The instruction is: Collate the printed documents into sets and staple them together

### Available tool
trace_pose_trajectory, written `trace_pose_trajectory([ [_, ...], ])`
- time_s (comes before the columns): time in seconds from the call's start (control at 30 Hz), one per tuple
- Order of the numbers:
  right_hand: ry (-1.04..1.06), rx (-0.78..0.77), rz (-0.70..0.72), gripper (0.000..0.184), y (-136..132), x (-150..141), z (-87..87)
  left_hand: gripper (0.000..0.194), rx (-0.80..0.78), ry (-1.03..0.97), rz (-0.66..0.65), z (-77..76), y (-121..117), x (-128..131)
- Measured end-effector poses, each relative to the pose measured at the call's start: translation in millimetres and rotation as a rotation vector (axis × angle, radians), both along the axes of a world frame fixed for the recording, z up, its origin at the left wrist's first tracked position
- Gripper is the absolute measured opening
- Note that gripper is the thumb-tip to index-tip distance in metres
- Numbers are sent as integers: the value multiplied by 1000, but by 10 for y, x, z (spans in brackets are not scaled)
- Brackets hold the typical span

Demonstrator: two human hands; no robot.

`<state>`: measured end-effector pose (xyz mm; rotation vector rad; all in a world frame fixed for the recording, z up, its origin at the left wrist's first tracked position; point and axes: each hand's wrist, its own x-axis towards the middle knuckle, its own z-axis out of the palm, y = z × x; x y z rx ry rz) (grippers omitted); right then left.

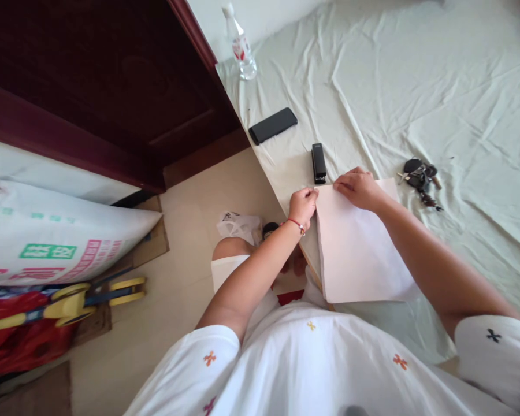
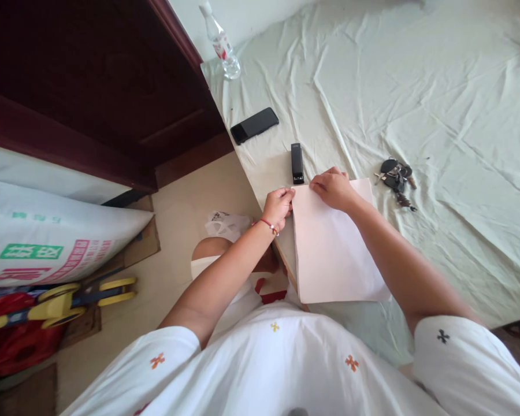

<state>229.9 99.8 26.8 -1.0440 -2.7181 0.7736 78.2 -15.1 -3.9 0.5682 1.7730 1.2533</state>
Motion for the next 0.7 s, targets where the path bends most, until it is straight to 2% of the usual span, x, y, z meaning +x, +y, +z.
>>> trace_pose_trajectory([
  [0.2, -219, -26, 35, 39, 248, -206, 70, 22, -154, 216, -16, 71, 214, -75],
  [0.37, -312, 0, 57, 37, 345, -304, 142, 25, -204, 300, -62, 76, 323, -121],
  [0.47, -315, 26, 53, 38, 371, -318, 120, 24, -204, 437, -126, 123, 314, -160],
  [0.53, -297, 44, 49, 39, 386, -312, 68, 15, -179, 558, -134, 161, 266, -174],
  [0.57, -281, 53, 46, 38, 395, -305, 33, 17, -142, 622, -127, 173, 232, -175],
  [0.67, -207, 83, 46, 37, 427, -278, -80, 50, 57, 822, -148, 160, 119, -176],
  [0.7, -186, 92, 49, 37, 437, -271, -113, 56, 123, 888, -184, 142, 86, -178],
])
